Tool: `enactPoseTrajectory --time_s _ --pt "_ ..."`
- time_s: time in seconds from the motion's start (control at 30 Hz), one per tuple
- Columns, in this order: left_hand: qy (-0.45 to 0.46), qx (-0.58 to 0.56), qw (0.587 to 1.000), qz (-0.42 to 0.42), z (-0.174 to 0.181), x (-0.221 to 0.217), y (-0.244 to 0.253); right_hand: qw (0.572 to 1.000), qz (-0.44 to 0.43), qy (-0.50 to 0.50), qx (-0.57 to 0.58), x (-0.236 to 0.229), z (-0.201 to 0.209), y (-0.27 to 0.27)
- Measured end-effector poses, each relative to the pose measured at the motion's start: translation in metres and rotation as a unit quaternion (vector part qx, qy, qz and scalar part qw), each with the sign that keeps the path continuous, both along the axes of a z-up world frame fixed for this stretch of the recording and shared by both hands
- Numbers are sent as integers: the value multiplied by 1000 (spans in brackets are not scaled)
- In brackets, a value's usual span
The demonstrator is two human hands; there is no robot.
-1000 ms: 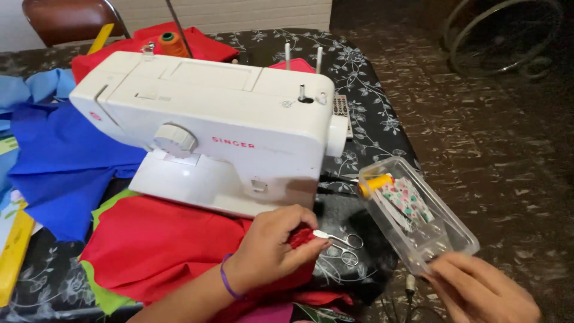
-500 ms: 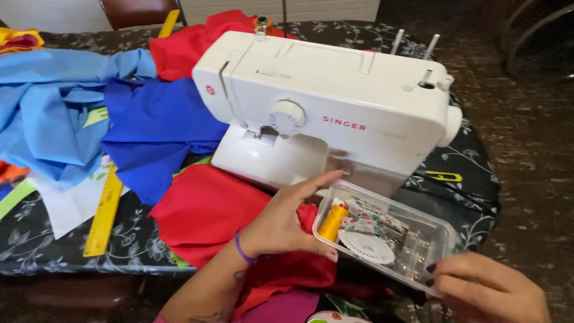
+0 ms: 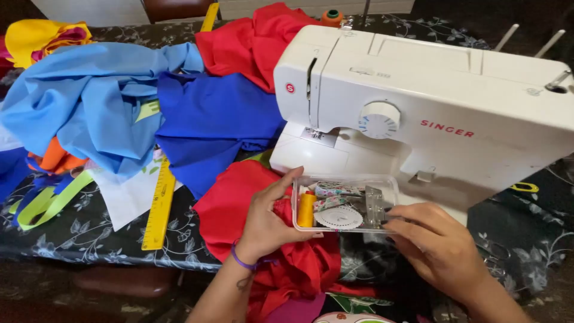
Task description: Trimming excess threads and fabric from a red garment using scissors at a sewing workstation.
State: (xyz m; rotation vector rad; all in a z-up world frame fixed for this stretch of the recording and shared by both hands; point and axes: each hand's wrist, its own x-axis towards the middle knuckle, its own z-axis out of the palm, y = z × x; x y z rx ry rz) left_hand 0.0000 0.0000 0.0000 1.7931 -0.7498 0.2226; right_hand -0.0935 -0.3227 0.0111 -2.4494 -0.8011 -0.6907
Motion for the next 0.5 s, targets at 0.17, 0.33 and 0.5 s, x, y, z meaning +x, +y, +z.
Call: enactPoseTrajectory --time_s 0.17,0.33,0.5 --pt "26 1 999 20 -17 6 13 999 -25 -29 -11 9 -4 21" --pt "43 -15 996 -82 -15 4 21 997 -71 14 1 -29 9 -18" --pt "85 -88 988 -97 -27 9 24 983 -174 61 -12 -112 -5 -142"
